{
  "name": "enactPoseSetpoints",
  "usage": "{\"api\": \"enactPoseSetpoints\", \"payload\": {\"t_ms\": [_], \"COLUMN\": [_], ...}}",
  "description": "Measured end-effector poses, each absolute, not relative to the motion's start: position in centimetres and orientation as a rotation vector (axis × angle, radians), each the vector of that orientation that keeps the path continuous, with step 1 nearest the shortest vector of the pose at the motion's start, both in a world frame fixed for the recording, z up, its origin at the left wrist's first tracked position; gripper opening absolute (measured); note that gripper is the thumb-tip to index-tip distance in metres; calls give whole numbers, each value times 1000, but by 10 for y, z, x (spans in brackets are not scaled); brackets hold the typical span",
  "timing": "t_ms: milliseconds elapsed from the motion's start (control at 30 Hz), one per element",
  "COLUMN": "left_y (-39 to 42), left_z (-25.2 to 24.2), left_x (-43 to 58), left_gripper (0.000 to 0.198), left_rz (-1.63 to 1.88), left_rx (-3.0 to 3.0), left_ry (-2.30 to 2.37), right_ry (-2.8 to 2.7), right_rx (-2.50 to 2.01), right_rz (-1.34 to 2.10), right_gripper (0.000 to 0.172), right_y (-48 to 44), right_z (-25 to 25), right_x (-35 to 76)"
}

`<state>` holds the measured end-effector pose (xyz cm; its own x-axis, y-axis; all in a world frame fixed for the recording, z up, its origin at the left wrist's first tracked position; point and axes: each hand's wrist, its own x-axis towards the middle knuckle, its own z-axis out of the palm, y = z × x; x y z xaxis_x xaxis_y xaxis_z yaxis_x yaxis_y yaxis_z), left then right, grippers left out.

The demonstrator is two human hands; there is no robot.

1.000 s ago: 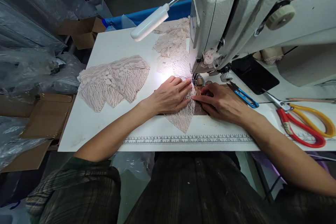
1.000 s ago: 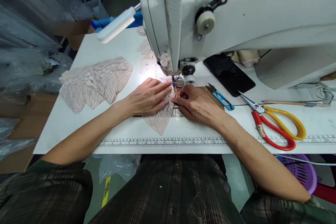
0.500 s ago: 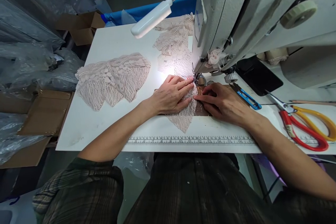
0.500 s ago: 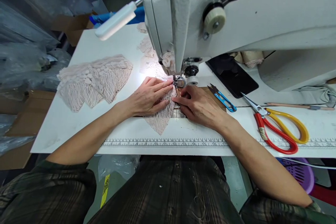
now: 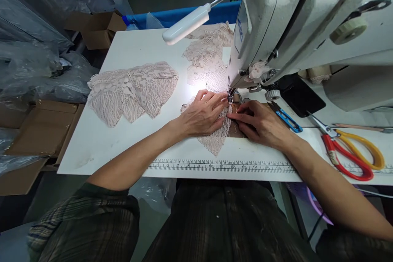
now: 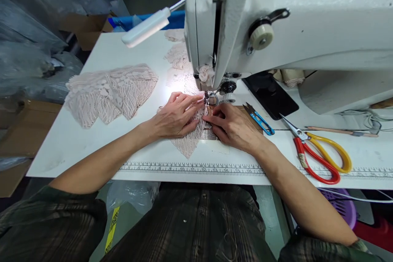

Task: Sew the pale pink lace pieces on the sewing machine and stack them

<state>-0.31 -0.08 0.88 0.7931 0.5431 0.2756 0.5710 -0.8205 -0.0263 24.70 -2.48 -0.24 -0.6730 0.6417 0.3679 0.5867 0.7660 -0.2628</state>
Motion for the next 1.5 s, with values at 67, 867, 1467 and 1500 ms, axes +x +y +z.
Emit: {"api": "enactPoseSetpoints", "payload": {"t_ms": [67,867,1467,1500], "left_y": [0,-3,7,10], "left_z": [6,10,7,7], "left_x": [-3,-1,4,5], "left_gripper": [33,49,43,39], "left_rz": [-433,-259,-490,-544], "left_rx": [-2883,-2849,-2849,-2822], "left_ry": [-806,-904,-1141,-1172], "right_ry": [-2527,-2468,-2493,-2492], "right_rx": [-929,-1036,-1043,-1040], "right_rz": [154,31,3,-2], "right_gripper": [33,32,34,34], "right_y": [-25,-23,-22,-22], "right_z": [-2,-1,-2,-2], "right_x": [247,232,232,232]}}
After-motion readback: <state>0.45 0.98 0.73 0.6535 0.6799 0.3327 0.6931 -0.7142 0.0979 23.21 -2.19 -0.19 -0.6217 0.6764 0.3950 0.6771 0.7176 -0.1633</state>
